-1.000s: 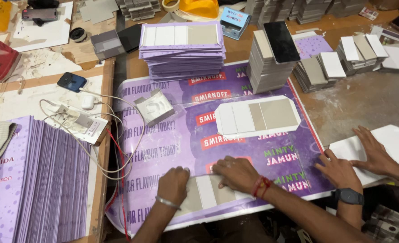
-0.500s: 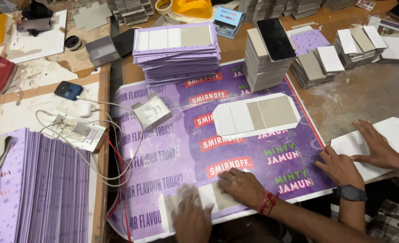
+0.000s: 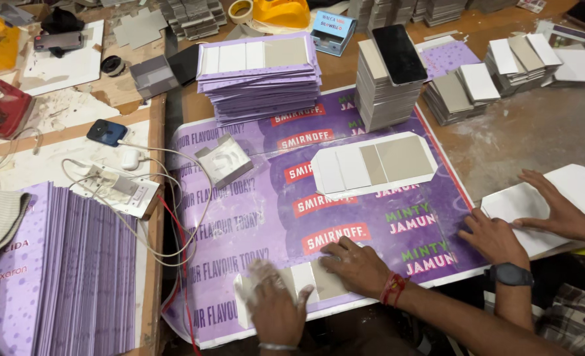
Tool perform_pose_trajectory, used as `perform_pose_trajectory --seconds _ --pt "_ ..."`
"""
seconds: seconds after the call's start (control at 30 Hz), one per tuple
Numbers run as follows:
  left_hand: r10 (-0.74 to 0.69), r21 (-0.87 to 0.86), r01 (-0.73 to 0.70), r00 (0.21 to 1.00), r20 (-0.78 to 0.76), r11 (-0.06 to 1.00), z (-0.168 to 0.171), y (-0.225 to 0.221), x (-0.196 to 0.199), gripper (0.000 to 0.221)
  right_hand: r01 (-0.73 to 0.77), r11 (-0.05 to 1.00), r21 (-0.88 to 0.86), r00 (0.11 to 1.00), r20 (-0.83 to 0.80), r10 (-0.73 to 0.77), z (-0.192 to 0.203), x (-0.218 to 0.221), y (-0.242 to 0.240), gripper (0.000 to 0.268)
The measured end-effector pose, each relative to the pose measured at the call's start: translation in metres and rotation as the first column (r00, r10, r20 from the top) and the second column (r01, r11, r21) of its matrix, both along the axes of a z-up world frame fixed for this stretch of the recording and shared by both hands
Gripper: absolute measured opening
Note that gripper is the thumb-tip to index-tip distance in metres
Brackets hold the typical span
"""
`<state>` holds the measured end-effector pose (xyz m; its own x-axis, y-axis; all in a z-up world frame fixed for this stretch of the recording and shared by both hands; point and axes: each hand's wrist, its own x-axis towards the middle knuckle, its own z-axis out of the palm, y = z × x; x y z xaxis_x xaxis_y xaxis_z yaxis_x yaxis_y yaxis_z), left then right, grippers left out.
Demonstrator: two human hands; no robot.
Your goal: The person folds purple printed cardboard sheets into small rectangular boxes by hand, pressing the creases and stacking the finished units. A coworker across the table performs the same task simultaneously.
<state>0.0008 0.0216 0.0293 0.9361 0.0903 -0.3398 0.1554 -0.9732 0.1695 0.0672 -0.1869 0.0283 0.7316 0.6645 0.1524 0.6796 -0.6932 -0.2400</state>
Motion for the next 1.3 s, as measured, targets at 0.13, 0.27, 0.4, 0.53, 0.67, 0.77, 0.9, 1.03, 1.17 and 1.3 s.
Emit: perform_pose_trajectory --seconds 0.13,0.27,0.4,0.53,0.67,0.77,0.9,1.03,1.17,1.3 --pt "-0.205 -0.095 0.315 0.79 0.578 0.944 -0.005 -0.033 0.011 0.071 0.009 0.998 -0.065 0.986 -0.167 -0.02 0.018 0.005 0.008 0.045" --pt "-0.066 -0.358 0.259 0.88 0.471 0.897 -0.008 -0.033 0.007 0.082 -0.031 0.994 -0.107 0.989 -0.148 0.014 0.027 0.01 0.018 0.064" --pt "0.192 -0.527 0.182 0.794 0.577 0.83 -0.018 -0.016 -0.03 0.071 -0.025 0.985 -0.17 0.971 -0.237 -0.016 0.025 0.017 0.025 0.077" --pt "0.58 -0.812 -0.219 0.796 0.172 0.541 -0.035 -0.011 -0.062 0.06 -0.023 0.969 -0.247 0.931 -0.359 -0.069 0.015 0.033 0.026 0.076" --pt "0.667 -0.781 -0.369 0.741 0.08 0.504 -0.033 -0.009 -0.066 0.065 -0.021 0.989 -0.145 0.862 -0.503 -0.055 0.003 0.05 0.013 0.069" --pt "0.737 -0.85 -0.33 0.669 0.097 0.412 -0.015 -0.006 -0.061 0.075 0.178 0.983 0.043 0.754 -0.648 -0.108 -0.004 0.054 -0.001 0.053" --pt "0.739 -0.858 -0.339 0.671 0.066 0.385 0.01 -0.005 -0.047 0.082 0.461 0.823 0.332 0.666 -0.742 -0.074 -0.011 0.031 -0.006 0.039" --pt "0.69 -0.853 -0.247 0.704 0.167 0.459 0.012 0.002 -0.029 0.078 0.5 0.79 0.354 0.713 -0.686 -0.144 -0.012 -0.014 0.002 0.046" --pt "0.545 -0.744 -0.08 0.733 0.407 0.663 -0.006 0.018 -0.008 0.072 0.537 0.843 0.025 0.69 -0.588 -0.422 -0.002 -0.034 -0.003 0.027" --pt "0.408 -0.636 -0.032 0.792 0.455 0.771 -0.021 0.031 0.03 0.074 0.554 0.811 0.19 0.774 -0.476 -0.417 0.008 -0.014 -0.002 0.022"
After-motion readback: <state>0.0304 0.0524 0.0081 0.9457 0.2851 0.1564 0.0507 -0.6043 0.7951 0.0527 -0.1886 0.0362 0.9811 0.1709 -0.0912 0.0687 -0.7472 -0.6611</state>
